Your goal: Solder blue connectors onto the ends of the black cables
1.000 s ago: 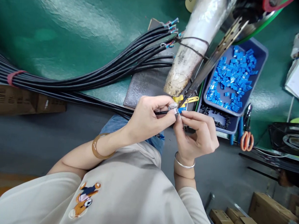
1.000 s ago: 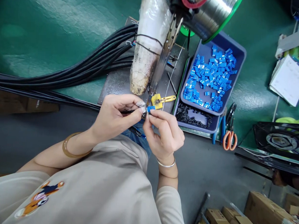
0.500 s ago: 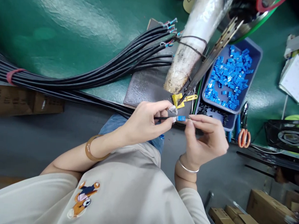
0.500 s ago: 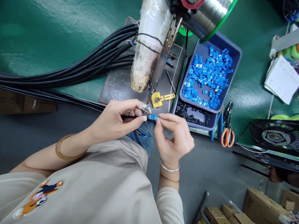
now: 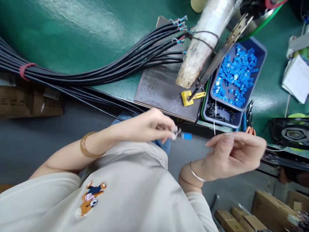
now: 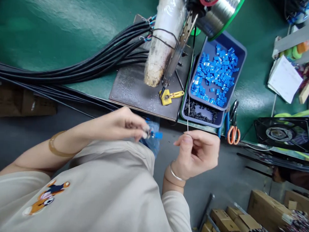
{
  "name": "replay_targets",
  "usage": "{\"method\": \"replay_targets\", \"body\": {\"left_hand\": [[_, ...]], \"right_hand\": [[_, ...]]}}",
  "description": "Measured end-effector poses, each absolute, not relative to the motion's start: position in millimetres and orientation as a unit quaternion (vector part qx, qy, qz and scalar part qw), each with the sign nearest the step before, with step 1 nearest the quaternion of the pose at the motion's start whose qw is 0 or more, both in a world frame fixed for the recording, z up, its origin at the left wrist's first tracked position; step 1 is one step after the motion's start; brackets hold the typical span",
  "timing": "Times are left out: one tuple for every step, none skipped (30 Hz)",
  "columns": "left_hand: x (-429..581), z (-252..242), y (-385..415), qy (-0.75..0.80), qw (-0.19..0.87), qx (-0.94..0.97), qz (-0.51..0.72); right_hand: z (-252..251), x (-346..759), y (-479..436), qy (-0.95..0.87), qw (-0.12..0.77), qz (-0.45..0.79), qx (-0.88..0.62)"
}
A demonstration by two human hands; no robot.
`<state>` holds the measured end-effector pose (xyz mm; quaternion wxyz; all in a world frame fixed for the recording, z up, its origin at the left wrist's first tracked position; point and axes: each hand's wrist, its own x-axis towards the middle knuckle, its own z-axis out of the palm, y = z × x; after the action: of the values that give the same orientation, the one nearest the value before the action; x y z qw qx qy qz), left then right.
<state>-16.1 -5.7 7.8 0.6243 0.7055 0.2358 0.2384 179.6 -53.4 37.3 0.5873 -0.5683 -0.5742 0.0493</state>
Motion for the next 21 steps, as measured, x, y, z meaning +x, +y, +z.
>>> {"method": "replay_targets", "body": {"left_hand": [[-17,6,-4,0.275,0.662,0.645,0.265],[-17,4,-3,0.307,0.683,0.599,0.285],[-17,2,-2,0.329,0.691,0.569,0.301],[-16,1,-3,0.342,0.691,0.555,0.312],[-14,1,-4,0.349,0.685,0.555,0.319],[-12,1,-5,0.355,0.671,0.562,0.33],[-10,2,-6,0.363,0.649,0.571,0.347],[-8,2,-8,0.374,0.62,0.582,0.37],[-5,3,-9,0.385,0.584,0.595,0.395],[-3,3,-9,0.395,0.545,0.611,0.418],[-1,3,-10,0.401,0.505,0.626,0.437],[1,4,-10,0.405,0.47,0.642,0.45],[2,4,-10,0.405,0.442,0.658,0.455],[3,5,-9,0.406,0.421,0.671,0.456],[4,5,-9,0.406,0.407,0.679,0.456],[5,6,-8,0.408,0.397,0.685,0.455],[6,6,-8,0.411,0.389,0.69,0.452],[7,7,-8,0.414,0.382,0.694,0.448],[7,7,-8,0.417,0.376,0.697,0.446],[8,7,-8,0.419,0.37,0.699,0.446],[9,7,-8,0.42,0.364,0.702,0.446]], "right_hand": [[35,177,-55,-0.589,0.548,0.045,-0.592],[32,174,-55,-0.609,0.503,0.056,-0.61],[30,173,-54,-0.631,0.459,0.08,-0.62],[27,171,-53,-0.648,0.424,0.107,-0.623],[24,170,-50,-0.658,0.401,0.137,-0.623],[21,170,-47,-0.659,0.391,0.165,-0.621],[18,169,-43,-0.654,0.391,0.188,-0.62],[16,169,-40,-0.645,0.397,0.21,-0.618],[14,169,-36,-0.635,0.404,0.232,-0.616],[12,170,-33,-0.626,0.411,0.255,-0.612],[11,170,-31,-0.617,0.415,0.275,-0.61],[11,171,-30,-0.607,0.421,0.285,-0.61],[10,172,-30,-0.598,0.435,0.278,-0.613],[10,172,-31,-0.589,0.455,0.256,-0.617],[10,173,-33,-0.583,0.477,0.222,-0.62],[10,173,-35,-0.581,0.495,0.184,-0.62],[11,174,-38,-0.584,0.505,0.15,-0.618],[11,173,-40,-0.592,0.504,0.125,-0.616],[11,173,-43,-0.605,0.495,0.11,-0.614],[11,172,-44,-0.617,0.484,0.104,-0.611],[10,171,-45,-0.627,0.475,0.102,-0.609]]}}
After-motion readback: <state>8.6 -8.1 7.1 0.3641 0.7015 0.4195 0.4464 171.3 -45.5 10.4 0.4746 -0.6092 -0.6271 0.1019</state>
